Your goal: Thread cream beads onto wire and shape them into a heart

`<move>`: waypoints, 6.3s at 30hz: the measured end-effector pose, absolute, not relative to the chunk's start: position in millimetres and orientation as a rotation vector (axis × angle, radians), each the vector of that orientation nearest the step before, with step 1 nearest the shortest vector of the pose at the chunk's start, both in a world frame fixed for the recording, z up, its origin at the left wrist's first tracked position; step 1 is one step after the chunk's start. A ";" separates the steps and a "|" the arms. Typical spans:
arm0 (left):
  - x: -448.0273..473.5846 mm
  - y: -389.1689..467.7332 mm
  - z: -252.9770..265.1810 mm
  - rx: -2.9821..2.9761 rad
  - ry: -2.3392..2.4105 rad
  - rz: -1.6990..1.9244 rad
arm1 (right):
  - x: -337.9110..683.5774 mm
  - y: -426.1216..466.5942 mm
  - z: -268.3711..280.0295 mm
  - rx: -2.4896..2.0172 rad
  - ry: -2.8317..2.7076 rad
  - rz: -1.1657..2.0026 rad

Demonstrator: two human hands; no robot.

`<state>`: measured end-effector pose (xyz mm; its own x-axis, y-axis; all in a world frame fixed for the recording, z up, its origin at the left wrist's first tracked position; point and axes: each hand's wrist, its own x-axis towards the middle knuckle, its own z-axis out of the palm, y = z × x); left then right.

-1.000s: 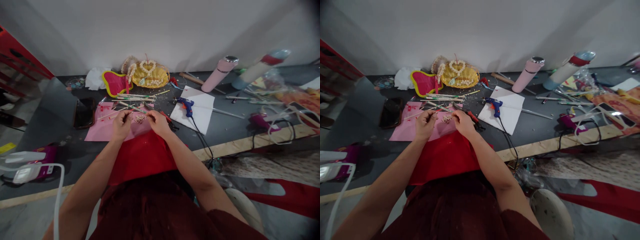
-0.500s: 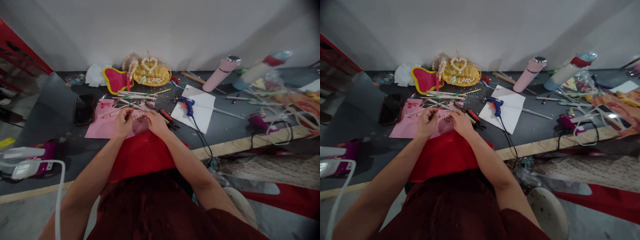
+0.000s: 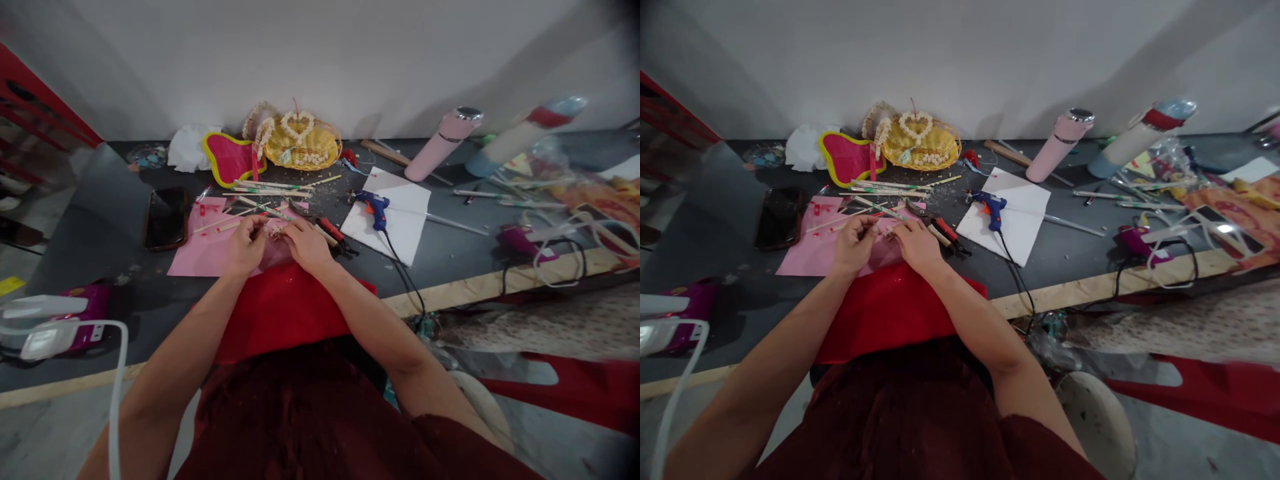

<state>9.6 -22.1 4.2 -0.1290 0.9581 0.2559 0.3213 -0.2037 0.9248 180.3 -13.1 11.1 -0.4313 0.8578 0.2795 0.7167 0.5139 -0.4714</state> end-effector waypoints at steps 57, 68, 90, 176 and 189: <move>19.3 -38.0 27.6 1.775 1.298 1.197 | 187.9 -21.3 19.7 -0.960 -1.973 0.591; 17.5 -39.7 27.1 1.847 1.319 1.188 | 189.5 -20.0 17.9 -0.932 -1.984 0.585; 17.5 -36.2 25.5 1.935 1.304 1.194 | 192.6 -17.2 14.2 -0.934 -1.997 0.524; 19.8 -38.4 22.7 1.884 1.368 1.162 | 192.4 -16.7 15.6 -0.930 -1.980 0.594; 19.3 -38.1 24.1 1.882 1.345 1.166 | 191.6 -17.1 16.1 -0.936 -1.975 0.652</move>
<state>19.3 -38.1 24.1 0.1252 0.9343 0.3336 0.4627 -0.3525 0.8134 191.6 -17.1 16.1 -0.3734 0.8038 0.4631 0.3700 0.5868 -0.7202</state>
